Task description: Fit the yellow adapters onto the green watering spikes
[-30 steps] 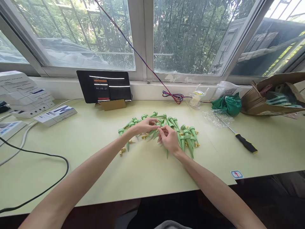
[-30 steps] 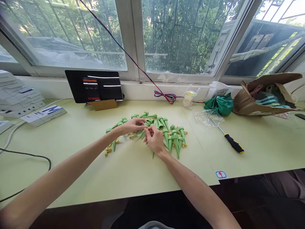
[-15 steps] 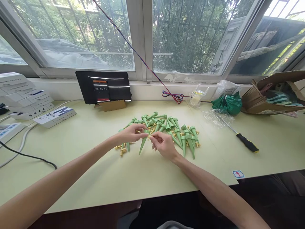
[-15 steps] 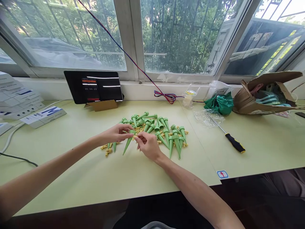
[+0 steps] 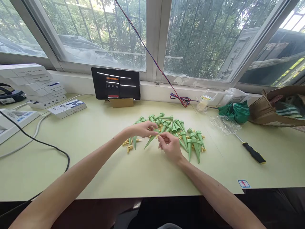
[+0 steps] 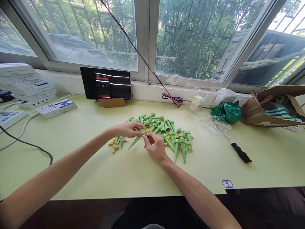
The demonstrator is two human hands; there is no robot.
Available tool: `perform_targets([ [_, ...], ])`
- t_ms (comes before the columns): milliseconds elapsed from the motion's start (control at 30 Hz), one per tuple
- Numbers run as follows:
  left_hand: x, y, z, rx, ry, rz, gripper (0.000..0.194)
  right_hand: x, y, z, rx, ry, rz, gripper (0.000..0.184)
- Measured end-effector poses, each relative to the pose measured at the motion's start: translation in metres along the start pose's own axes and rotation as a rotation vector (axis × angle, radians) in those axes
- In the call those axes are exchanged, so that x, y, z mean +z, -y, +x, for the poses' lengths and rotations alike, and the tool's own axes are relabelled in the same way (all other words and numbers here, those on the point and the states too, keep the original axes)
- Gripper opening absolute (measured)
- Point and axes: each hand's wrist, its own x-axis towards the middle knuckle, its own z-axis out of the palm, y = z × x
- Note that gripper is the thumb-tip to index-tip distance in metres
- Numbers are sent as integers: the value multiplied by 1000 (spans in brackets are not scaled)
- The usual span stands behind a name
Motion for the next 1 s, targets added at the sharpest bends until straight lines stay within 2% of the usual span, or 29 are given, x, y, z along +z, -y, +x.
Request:
perform_targets([
  [167, -7, -14, 33, 53, 115, 12, 31, -7, -3, 4, 14, -109, -25, 31],
  [300, -9, -22, 41, 40, 77, 21, 30, -7, -5, 5, 17, -122, -13, 30],
  [467, -2, -16, 15, 115, -17, 219, 24, -5, -5, 4, 1, -42, 35, 29],
  [533, 1, -9, -1, 99, -88, 213, 27, -3, -5, 1, -7, 26, 38, 27],
  [633, 4, 1, -25, 24, -120, 162, 32, 1, -4, -3, -30, 131, 42, 24],
  [767, 6, 10, -50, 9, -168, 129, 35, 9, -3, -7, -44, 230, 88, 22],
  [1000, 21, 17, -66, 3, -261, 107, 38, 14, -7, -8, -6, 250, 146, 22],
])
